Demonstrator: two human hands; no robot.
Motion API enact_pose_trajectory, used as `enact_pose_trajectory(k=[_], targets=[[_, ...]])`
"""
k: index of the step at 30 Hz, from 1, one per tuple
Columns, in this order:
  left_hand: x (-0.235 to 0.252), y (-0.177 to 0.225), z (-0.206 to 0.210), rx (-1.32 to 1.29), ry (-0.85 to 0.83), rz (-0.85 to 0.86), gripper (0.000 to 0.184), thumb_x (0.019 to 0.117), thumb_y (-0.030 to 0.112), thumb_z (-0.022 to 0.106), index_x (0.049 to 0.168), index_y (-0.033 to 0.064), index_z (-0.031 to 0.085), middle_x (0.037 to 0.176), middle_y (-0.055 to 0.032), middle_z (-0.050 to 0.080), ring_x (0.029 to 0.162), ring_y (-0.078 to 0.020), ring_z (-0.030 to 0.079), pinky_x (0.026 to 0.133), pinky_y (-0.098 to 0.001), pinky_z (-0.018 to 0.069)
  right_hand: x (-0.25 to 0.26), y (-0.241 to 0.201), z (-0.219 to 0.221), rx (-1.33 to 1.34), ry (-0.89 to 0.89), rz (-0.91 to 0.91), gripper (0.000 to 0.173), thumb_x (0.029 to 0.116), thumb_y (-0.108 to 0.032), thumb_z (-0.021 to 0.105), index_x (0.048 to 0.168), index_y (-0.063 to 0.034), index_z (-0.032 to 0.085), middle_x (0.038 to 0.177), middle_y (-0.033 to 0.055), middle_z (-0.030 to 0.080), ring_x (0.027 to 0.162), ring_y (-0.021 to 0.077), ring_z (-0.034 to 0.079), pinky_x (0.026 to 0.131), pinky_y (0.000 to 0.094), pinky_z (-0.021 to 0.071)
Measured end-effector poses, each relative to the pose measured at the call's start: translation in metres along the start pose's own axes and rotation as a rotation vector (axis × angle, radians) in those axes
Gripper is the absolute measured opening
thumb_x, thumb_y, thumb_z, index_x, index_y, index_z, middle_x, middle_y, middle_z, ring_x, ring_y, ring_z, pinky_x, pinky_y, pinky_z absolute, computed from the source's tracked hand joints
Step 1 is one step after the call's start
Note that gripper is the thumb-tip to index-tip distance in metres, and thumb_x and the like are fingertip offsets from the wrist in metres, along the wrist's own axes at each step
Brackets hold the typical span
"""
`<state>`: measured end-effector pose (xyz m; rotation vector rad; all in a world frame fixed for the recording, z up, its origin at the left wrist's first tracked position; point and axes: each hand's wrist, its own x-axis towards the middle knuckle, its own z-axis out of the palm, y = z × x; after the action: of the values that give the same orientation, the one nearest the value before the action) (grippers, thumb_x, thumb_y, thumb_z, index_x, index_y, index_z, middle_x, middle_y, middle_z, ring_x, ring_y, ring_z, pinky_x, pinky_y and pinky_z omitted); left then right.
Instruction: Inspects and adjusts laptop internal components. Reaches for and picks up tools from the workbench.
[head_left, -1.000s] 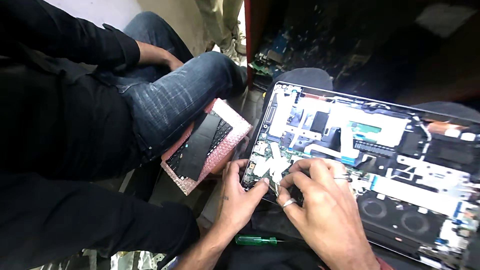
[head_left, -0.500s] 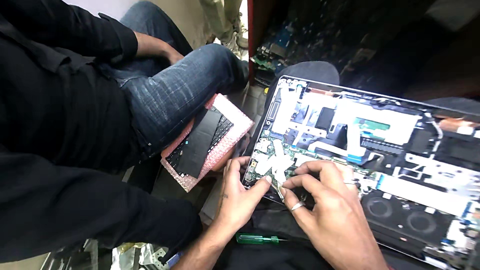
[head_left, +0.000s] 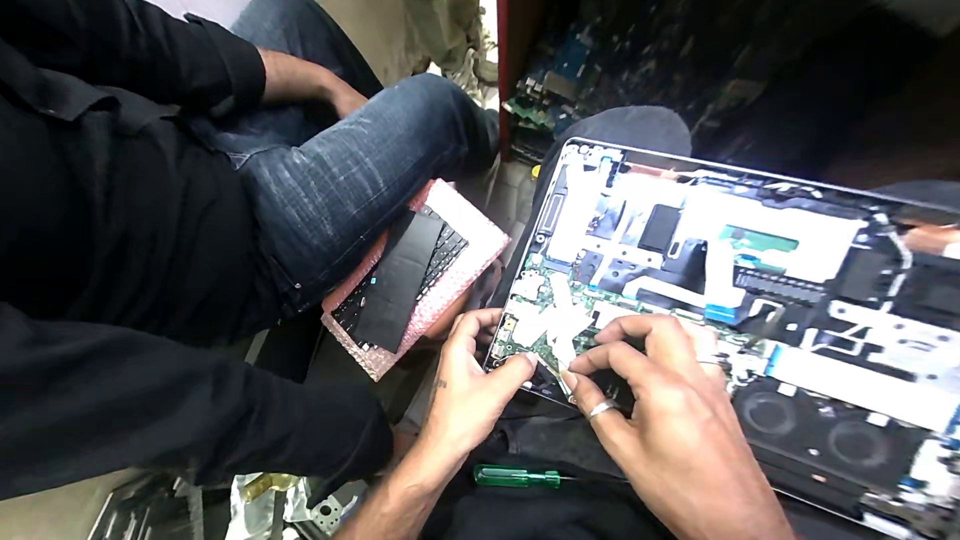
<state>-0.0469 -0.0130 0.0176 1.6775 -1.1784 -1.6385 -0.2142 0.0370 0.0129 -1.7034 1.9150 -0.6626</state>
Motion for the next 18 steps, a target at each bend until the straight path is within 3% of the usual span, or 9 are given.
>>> enact_pose_trajectory(k=[18], targets=[[0.0007,-0.0005,0.0006,0.012,0.003,0.002,0.042,0.0871,0.007,0.073,0.127,0.0122,0.062,0.112,-0.0065,0.066,0.091,-0.0154,0.068,0.072,-0.0293,0.0590,0.0034,-0.0002,-0.0032,0.017,-0.034,0.026,0.008,0.0842,-0.024,0.066,0.085,-0.0189,0.073,0.113,0.0036,0.060,0.115,0.0326,0.055,0.084,0.0545,0.0461]])
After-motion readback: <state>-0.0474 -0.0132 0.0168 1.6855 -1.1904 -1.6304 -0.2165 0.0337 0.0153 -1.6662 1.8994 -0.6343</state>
